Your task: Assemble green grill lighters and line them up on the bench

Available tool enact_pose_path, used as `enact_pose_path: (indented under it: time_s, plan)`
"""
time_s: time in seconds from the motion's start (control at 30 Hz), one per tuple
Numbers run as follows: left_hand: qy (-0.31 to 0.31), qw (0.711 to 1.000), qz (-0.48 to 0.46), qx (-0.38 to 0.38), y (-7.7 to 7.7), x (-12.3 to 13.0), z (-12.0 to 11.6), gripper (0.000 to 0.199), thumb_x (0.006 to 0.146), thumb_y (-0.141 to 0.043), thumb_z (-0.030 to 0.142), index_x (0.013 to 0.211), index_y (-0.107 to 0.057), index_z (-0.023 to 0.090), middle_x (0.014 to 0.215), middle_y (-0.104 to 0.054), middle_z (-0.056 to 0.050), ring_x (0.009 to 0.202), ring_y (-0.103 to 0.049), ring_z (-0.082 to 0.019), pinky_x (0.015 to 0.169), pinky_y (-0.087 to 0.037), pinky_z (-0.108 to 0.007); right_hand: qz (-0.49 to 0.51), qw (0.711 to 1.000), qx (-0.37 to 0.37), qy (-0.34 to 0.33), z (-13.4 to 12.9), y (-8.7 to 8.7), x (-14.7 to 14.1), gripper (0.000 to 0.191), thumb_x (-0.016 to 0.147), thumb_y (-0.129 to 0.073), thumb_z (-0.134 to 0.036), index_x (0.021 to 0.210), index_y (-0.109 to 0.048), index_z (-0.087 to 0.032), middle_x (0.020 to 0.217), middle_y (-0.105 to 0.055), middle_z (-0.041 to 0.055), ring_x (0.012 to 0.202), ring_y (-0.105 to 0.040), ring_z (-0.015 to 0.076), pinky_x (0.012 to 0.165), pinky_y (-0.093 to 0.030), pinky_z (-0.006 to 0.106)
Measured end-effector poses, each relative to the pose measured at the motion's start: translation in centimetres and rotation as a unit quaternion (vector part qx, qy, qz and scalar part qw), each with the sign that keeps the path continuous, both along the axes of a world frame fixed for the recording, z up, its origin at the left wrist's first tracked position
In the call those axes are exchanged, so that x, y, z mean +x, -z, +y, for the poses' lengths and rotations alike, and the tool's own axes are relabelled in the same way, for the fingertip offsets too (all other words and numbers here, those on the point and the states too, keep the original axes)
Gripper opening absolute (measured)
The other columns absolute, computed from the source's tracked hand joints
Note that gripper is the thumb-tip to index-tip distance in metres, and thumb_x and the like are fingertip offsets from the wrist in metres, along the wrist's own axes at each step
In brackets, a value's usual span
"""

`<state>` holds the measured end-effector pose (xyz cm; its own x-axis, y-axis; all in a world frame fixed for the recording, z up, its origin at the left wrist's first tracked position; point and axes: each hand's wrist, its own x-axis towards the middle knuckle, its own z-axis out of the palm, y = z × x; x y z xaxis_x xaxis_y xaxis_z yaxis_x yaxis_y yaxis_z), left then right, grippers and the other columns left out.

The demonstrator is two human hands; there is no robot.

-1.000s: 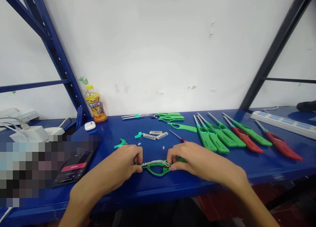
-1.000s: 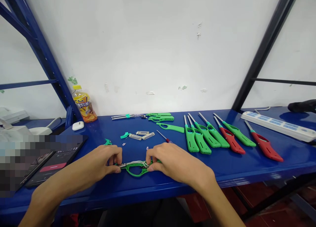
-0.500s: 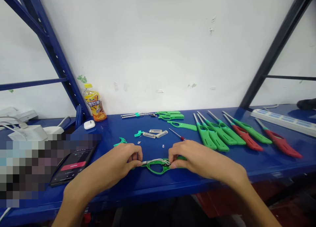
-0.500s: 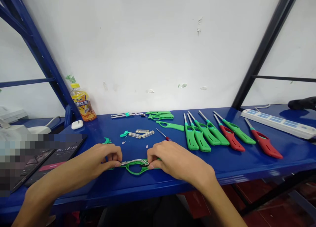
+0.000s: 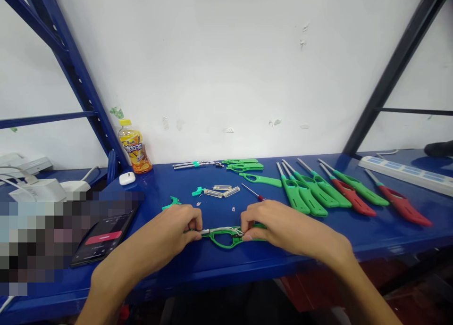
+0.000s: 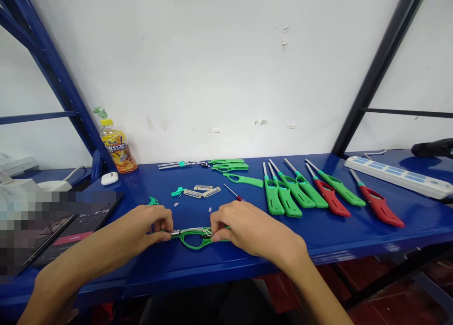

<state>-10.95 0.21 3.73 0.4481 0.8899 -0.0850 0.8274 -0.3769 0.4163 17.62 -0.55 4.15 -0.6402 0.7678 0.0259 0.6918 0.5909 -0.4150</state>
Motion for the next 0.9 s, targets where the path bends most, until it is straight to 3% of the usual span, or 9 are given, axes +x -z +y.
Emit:
enact_pose_path:
  time_s: [0.27,0.5,0.7,0.9]
  plan:
    - [0.024,0.999,-0.005,0.035,0.2,0.1,0.0,0.024,0.098,-0.052,0.028,0.094,-0.076,0.030,0.099,-0.073,0.001,0.094,-0.065,-0.020,0.081,-0.044,-0.031,-0.008,1.000,0.004,0.007,-0.2,-0.1,0.0,0.013,0.100,-0.069,-0.034,0.095,-0.076,-0.024,0.096,-0.079,-0.0022,0.094,-0.070,0.0202,0.079,-0.043,0.030]
    - [0.006,0.999,0.003,0.035,0.4,0.5,-0.1,0.028,0.098,-0.051,0.026,0.092,-0.078,0.029,0.099,-0.074,-0.002,0.092,-0.065,-0.022,0.079,-0.044,-0.033,-0.007,1.000,0.008,0.004,-0.1,-0.1,0.0,0.015,0.101,-0.067,-0.034,0.094,-0.075,-0.023,0.095,-0.079,-0.0019,0.092,-0.070,0.0199,0.080,-0.043,0.030]
    - [0.007,0.999,0.024,0.030,-0.2,1.0,-0.2,0.016,0.092,-0.055,0.020,0.091,-0.069,0.027,0.095,-0.072,0.001,0.091,-0.063,-0.021,0.075,-0.041,-0.032,-0.006,1.000,0.011,-0.001,-0.2,0.0,0.1,0.016,0.101,-0.067,-0.035,0.093,-0.074,-0.023,0.095,-0.078,-0.0016,0.092,-0.070,0.0204,0.082,-0.043,0.031]
    - [0.015,0.999,0.020,0.043,0.1,0.9,0.0,0.027,0.095,-0.049,0.020,0.093,-0.075,0.029,0.100,-0.074,-0.001,0.096,-0.064,-0.023,0.082,-0.044,-0.033,-0.003,1.000,0.009,-0.002,-0.1,-0.1,0.1,0.017,0.102,-0.067,-0.035,0.094,-0.075,-0.023,0.095,-0.078,-0.0011,0.092,-0.070,0.0202,0.082,-0.044,0.031]
